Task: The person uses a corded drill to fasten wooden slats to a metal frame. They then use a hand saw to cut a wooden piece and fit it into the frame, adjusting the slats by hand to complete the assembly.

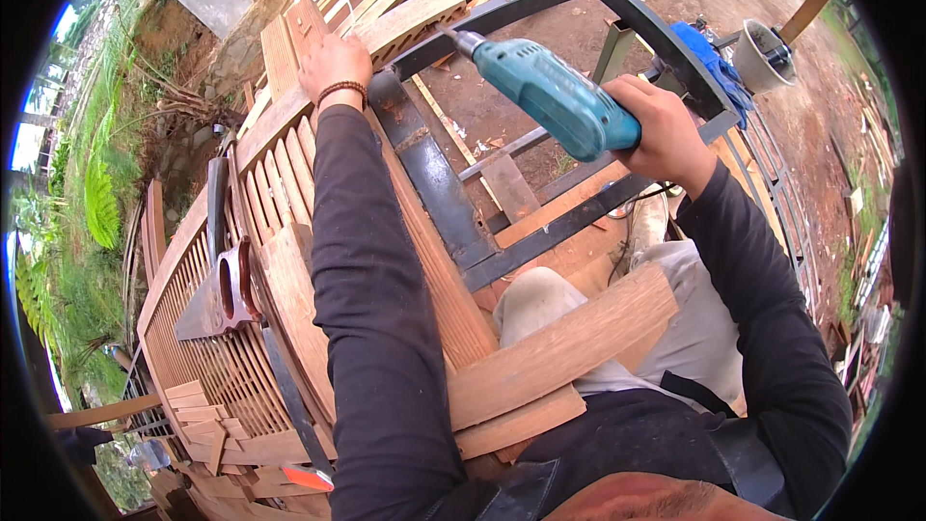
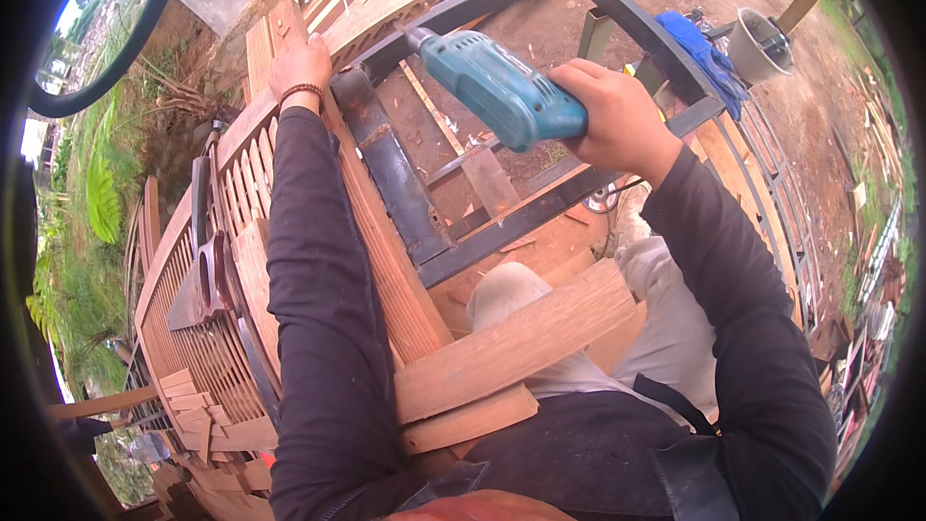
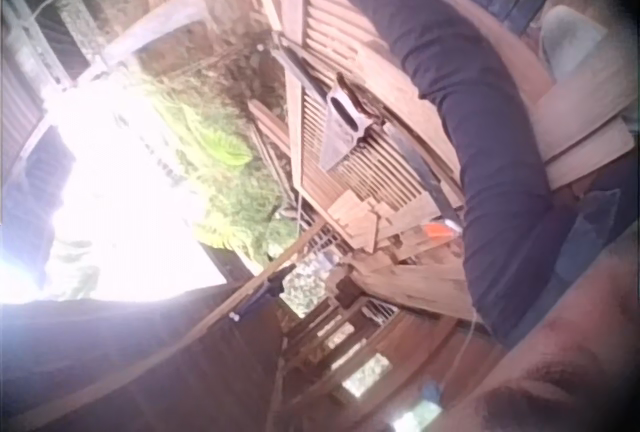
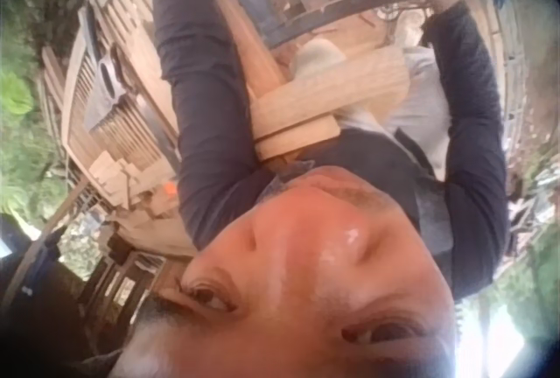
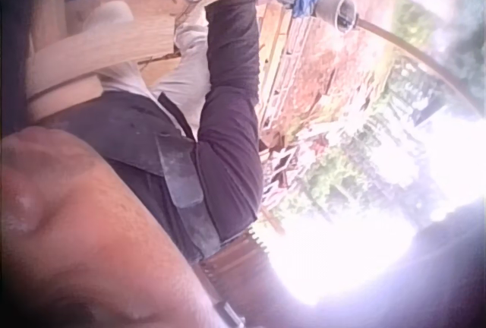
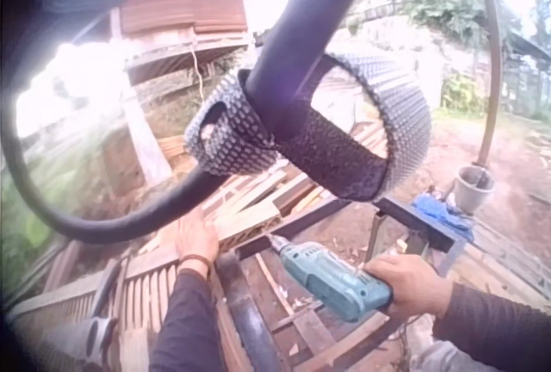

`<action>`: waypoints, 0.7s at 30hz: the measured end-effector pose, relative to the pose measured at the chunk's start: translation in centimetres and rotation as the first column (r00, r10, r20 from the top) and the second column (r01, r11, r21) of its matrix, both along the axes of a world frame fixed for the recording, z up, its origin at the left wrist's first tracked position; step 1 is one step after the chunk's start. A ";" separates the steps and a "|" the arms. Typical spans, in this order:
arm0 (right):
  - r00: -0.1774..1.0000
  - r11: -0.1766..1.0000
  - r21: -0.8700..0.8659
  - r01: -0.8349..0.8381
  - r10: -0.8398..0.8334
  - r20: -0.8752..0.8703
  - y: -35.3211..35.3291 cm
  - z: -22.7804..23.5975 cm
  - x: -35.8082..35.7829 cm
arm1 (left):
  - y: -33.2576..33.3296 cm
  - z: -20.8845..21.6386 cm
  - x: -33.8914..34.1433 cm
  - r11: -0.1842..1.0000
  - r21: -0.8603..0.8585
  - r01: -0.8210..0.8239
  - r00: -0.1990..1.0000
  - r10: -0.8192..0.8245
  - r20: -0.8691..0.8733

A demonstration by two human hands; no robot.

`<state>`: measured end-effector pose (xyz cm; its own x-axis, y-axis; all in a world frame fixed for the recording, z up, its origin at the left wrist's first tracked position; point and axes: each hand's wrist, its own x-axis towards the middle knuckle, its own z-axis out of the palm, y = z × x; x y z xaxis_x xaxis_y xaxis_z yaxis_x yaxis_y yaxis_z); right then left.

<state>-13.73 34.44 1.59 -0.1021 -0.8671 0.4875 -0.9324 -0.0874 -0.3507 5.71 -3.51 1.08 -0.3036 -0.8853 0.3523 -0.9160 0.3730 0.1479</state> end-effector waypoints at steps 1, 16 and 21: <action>0.997 1.000 0.015 0.005 -0.004 -0.077 0.3 -1.0 -0.9 | 0.1 0.3 -0.3 1.000 0.007 0.003 1.000 -0.003 0.006; 0.975 0.998 0.028 -0.057 0.062 -0.212 0.0 -4.0 -0.7 | -0.1 0.0 -0.2 1.000 -0.018 0.014 1.000 -0.014 0.004; 0.988 0.996 0.032 -0.082 0.086 -0.127 -0.4 -3.3 -3.1 | -0.3 0.1 -0.2 1.000 -0.005 0.008 1.000 -0.007 0.030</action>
<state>-16.87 34.02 -1.74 0.0333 -0.8829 0.4684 -0.9595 -0.1595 -0.2323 5.55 -3.80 1.15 -0.3206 -0.8812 0.3474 -0.9171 0.3806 0.1189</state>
